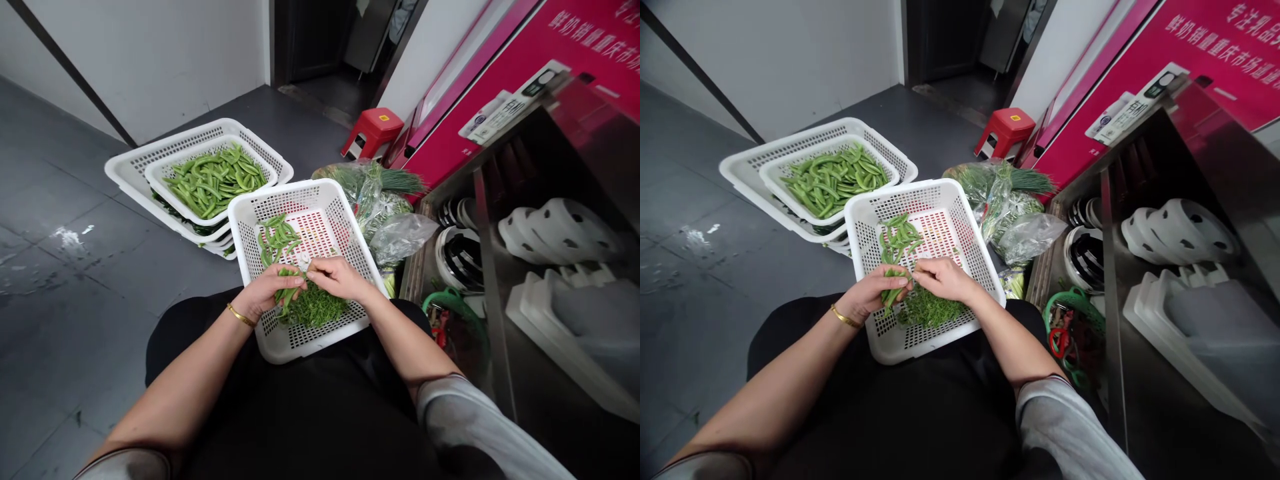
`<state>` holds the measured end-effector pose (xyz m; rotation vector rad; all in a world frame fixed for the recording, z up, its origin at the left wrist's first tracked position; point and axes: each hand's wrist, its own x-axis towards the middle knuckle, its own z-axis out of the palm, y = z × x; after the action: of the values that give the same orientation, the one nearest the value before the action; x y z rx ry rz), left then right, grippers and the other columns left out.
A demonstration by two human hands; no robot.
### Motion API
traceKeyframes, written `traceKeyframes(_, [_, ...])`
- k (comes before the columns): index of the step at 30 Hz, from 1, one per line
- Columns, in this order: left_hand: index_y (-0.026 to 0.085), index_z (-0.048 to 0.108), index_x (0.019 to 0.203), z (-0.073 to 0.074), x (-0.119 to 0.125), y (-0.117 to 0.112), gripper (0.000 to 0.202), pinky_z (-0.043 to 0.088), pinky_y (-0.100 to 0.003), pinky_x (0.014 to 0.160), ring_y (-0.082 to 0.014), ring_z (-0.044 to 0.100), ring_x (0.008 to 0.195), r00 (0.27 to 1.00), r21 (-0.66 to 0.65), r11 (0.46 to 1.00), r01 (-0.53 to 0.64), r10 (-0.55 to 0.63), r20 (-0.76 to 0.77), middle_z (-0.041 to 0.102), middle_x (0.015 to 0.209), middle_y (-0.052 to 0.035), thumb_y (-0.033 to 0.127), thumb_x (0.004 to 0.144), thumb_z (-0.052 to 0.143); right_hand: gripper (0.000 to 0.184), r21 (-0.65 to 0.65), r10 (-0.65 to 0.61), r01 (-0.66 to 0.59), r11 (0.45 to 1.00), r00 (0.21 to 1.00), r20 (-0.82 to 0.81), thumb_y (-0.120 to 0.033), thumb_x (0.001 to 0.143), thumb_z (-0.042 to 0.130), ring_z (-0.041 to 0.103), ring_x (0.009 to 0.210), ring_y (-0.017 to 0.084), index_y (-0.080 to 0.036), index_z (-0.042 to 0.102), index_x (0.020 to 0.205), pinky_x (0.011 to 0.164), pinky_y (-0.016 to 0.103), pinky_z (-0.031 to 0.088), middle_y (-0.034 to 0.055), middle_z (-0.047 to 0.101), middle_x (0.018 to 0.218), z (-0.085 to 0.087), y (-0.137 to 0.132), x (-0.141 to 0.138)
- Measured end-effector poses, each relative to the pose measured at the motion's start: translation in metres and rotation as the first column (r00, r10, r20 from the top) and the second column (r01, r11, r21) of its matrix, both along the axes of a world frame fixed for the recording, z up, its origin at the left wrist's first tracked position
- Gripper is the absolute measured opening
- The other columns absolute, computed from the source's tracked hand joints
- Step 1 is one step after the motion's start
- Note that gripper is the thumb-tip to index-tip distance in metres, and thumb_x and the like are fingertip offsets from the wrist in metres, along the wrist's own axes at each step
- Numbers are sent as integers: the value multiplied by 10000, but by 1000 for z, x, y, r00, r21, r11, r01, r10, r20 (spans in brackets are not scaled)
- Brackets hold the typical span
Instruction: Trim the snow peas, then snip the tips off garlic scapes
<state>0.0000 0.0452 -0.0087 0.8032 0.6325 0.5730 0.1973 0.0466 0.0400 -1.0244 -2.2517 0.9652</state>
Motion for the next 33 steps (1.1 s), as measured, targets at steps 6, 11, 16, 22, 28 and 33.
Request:
traceKeyframes(6, [123, 633, 649, -4, 12, -3, 232, 290, -172, 322, -76, 470, 366, 987, -141, 980, -142, 151, 54, 565, 482, 2, 314, 647, 764, 261, 407, -152, 101, 908, 984, 94, -190, 817, 457, 401, 536, 97, -200, 396, 564, 550, 225, 320, -32, 430, 545, -17, -3, -13])
traceKeyframes(11, [128, 590, 676, -3, 4, 8, 276, 290, -161, 321, -60, 468, 388, 814, -101, 808, -580, 574, -86, 605, 568, 2, 267, 578, 807, 234, 308, -394, 408, 859, 912, -111, -200, 841, 450, 444, 527, 97, -197, 466, 608, 547, 222, 356, -24, 493, 570, -14, -16, 20])
traceKeyframes(16, [141, 569, 677, 3, 4, 7, 274, 316, -176, 351, -76, 486, 413, 737, 140, 741, -656, 670, -94, 573, 534, 20, 288, 617, 791, 236, 7, -342, 344, 939, 932, 118, -355, 839, 573, 513, 579, 114, -178, 598, 992, 578, 222, 377, -31, 577, 647, -14, -19, 24])
traceKeyframes(22, [156, 596, 700, 5, 12, -10, 225, 366, -213, 442, -98, 504, 483, 798, 405, 792, -458, 566, -205, 620, 634, -8, 351, 713, 707, 266, -42, -74, 87, 995, 963, 259, -249, 891, 500, 540, 645, 118, -154, 623, 675, 637, 234, 376, 14, 620, 671, -37, -18, -28])
traceKeyframes(28, [161, 617, 676, 19, 3, -21, 198, 372, -232, 560, -118, 515, 591, 876, 812, 538, 224, 255, -410, 585, 627, -5, 321, 793, 626, 255, -644, 404, -171, 746, 885, 232, -319, 847, 543, 457, 361, 75, -163, 658, 681, 456, 203, 376, -58, 515, 438, -29, -12, -2])
traceKeyframes(33, [150, 612, 735, 30, -14, -6, 211, 381, -212, 473, -94, 492, 484, 916, 608, 762, 222, 50, -398, 546, 561, 23, 347, 810, 610, 333, -638, 367, -272, 720, 930, 17, -399, 878, 519, 461, 379, 60, -128, 688, 782, 444, 169, 367, -69, 469, 409, -5, -2, 13])
